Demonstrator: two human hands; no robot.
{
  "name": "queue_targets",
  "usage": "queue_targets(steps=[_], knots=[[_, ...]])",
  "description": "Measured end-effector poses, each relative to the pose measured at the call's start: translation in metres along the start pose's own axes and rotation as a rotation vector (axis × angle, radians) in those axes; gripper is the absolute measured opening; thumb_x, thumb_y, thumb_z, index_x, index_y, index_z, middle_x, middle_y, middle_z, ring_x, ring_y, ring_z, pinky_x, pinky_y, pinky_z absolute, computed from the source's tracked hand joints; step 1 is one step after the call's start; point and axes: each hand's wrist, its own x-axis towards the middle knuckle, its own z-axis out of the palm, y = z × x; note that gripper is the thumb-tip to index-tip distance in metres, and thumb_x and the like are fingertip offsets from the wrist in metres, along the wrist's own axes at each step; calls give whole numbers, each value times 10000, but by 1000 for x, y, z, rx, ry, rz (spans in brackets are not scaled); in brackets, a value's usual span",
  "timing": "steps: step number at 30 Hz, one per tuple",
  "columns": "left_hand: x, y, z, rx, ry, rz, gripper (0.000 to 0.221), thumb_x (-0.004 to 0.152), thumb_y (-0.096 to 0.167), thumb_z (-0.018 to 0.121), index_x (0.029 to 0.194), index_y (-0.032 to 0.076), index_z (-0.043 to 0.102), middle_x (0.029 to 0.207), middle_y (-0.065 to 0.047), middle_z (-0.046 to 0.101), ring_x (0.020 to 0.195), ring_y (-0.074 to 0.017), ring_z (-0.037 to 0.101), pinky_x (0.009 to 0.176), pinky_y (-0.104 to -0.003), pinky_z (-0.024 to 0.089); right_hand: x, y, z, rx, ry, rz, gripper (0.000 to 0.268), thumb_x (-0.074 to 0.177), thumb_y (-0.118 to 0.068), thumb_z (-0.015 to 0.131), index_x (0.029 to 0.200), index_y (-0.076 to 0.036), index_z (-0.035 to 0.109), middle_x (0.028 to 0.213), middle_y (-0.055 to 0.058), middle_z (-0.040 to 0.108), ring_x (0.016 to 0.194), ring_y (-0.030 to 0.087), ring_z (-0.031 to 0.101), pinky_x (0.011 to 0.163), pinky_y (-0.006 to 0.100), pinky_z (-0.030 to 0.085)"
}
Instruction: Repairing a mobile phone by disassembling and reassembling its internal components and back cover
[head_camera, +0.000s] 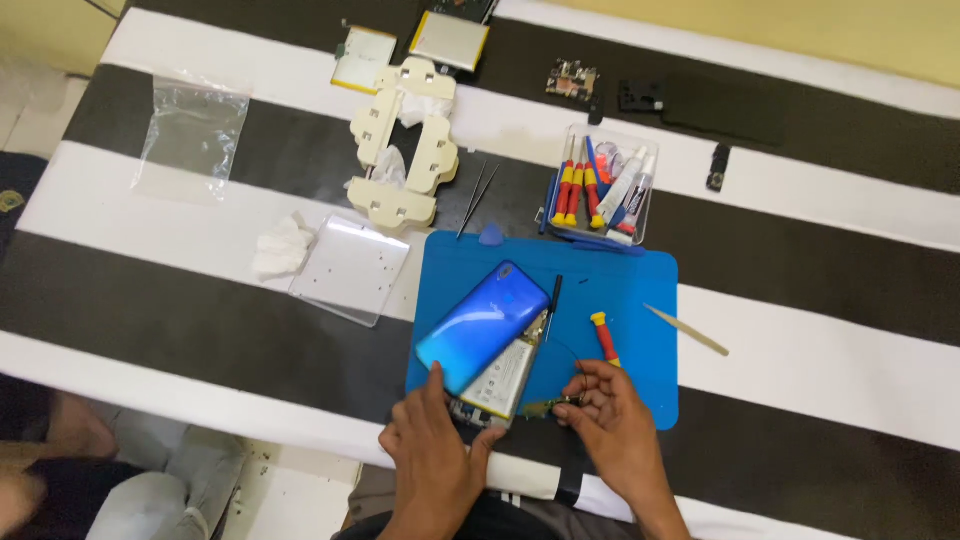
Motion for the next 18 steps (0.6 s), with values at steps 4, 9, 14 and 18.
queue_targets(steps=[4, 9, 14, 18], knots=[[4, 0, 18, 11, 48, 103, 984, 819, 630, 764, 1578, 169, 339, 1304, -10, 570, 1234, -274, 465, 969, -528, 352, 3, 7, -4, 152, 19, -78, 492, 760, 193, 774, 1135, -8, 529, 969, 210, 630, 782, 249, 678, 682, 376, 675], [9, -12, -2, -120, -163, 90, 1048, 860, 503, 817, 1640, 186, 194, 1509, -79, 381, 1375, -324, 391, 1014, -579, 337, 0, 4, -2, 114, 69, 10, 369, 780, 172, 779, 1055, 6, 598, 1019, 193, 674, 823, 243, 724, 767, 371, 687], [10, -27, 11, -208, 4, 233, 1001, 772, 299, 890, 1577, 156, 314, 1525, -90, 394, 1074, -243, 676, 968, -568, 406, -8, 11, 6, 104, 52, -69, 619, 717, 224, 777, 1233, -9, 525, 1044, 221, 601, 665, 202, 667, 653, 350, 649], [13, -20, 14, -225, 8, 333, 855, 883, 390, 818, 1564, 164, 354, 1490, -93, 416, 1116, -310, 623, 843, -581, 473, -20, 16, 11, 132, 159, 141, 457, 778, 228, 756, 1120, 5, 553, 934, 180, 564, 755, 273, 712, 749, 435, 711]])
